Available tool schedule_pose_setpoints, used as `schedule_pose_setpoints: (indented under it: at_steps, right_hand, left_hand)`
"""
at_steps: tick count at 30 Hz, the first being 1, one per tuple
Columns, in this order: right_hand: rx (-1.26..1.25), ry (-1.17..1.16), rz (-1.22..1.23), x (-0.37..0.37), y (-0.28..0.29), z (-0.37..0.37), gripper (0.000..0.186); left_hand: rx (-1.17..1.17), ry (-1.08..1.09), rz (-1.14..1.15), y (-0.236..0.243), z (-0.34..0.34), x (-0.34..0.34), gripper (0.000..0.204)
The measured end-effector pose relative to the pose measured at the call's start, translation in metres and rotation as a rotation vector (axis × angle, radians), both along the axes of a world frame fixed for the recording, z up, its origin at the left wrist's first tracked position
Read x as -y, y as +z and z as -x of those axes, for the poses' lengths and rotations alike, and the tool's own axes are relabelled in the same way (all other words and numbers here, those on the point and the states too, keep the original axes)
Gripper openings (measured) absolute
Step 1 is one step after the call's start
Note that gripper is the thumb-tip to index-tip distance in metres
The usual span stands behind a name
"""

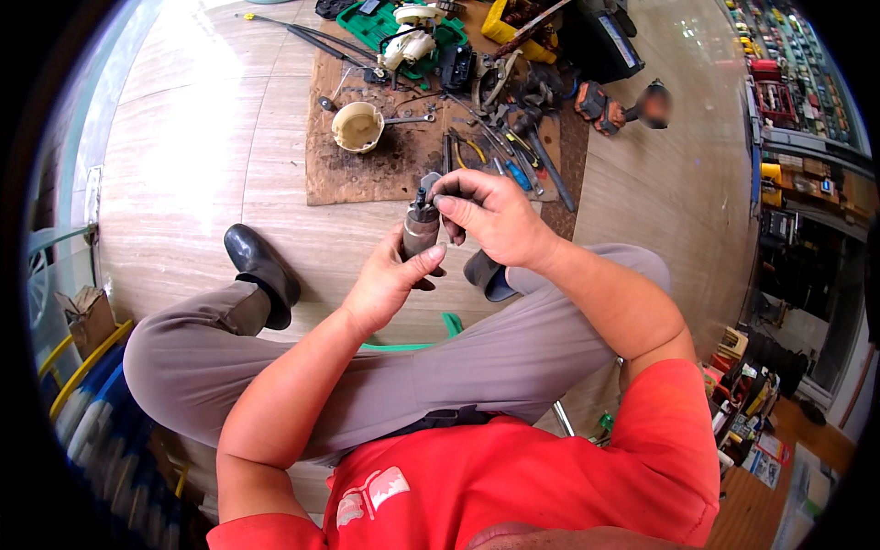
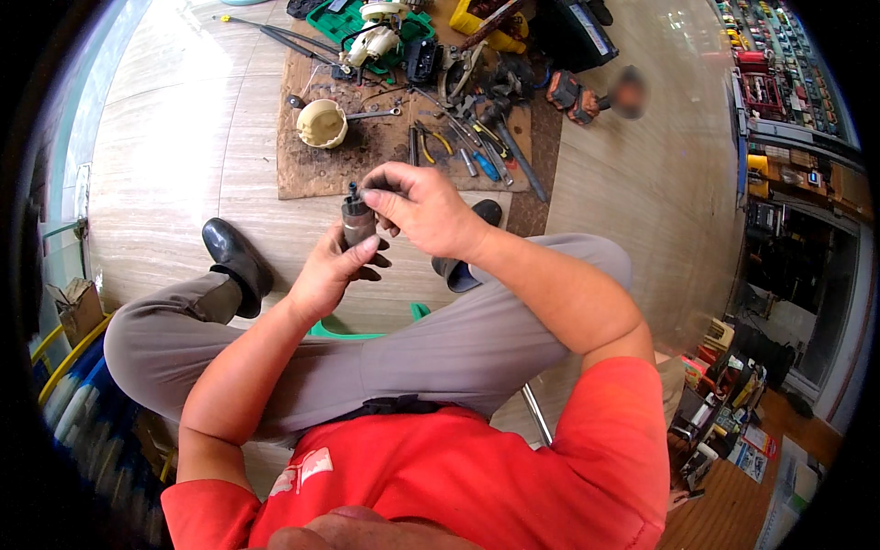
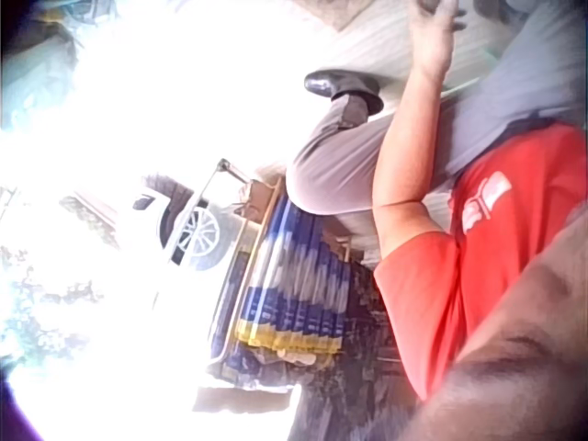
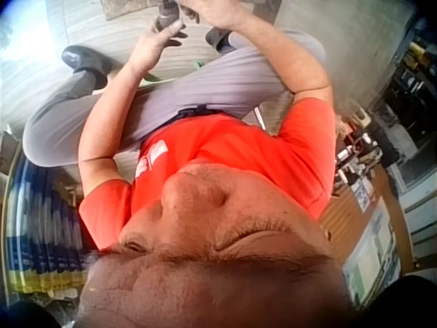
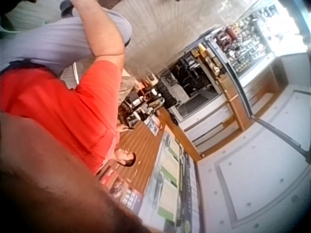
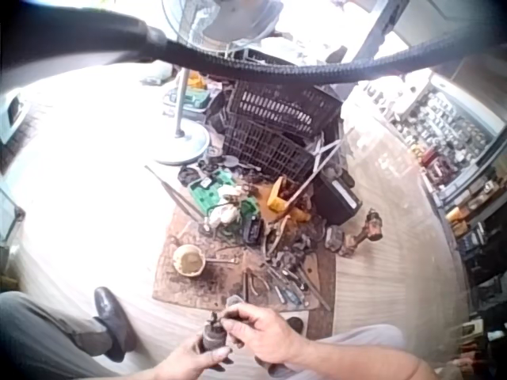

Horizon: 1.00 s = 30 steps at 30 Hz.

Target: The person handles a white plastic housing and a metal motor assembly by hand, fitting the components together and turning them over.

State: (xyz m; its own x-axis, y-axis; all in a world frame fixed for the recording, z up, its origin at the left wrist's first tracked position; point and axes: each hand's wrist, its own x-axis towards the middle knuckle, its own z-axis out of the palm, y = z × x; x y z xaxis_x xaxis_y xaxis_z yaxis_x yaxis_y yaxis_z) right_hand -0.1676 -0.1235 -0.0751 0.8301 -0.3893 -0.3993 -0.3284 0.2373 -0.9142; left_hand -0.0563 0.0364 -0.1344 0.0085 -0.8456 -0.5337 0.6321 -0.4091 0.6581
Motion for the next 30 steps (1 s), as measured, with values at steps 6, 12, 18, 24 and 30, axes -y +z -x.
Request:
schedule_pose_setpoints:
  at_steps: [6, 12, 18, 24, 30]
  right_hand:
    - [0.029, 0.072, 0.142, -0.007, 0.000, -0.001, 0.022]
    - [-0.030, 0.065, 0.120, -0.007, 0.002, -0.003, 0.042]
    - [-0.070, 0.124, 0.190, -0.005, 0.001, 0.001, 0.043]
    - [-0.056, 0.139, 0.211, -0.005, 0.006, 0.003, 0.041]
    - [-0.074, 0.192, 0.269, -0.003, 0.007, 0.007, 0.041]
  left_hand:
    - [0.045, 0.022, -0.078, -0.002, -0.002, -0.001, 0.040]
    - [0.079, 0.083, -0.080, -0.001, -0.002, 0.001, 0.039]
    - [0.143, 0.088, -0.079, -0.002, 0.001, 0.003, 0.041]
    - [0.168, 0.067, -0.076, -0.007, 0.003, 0.004, 0.045]
    - [0.198, 0.057, -0.071, -0.007, 0.005, 0.005, 0.046]
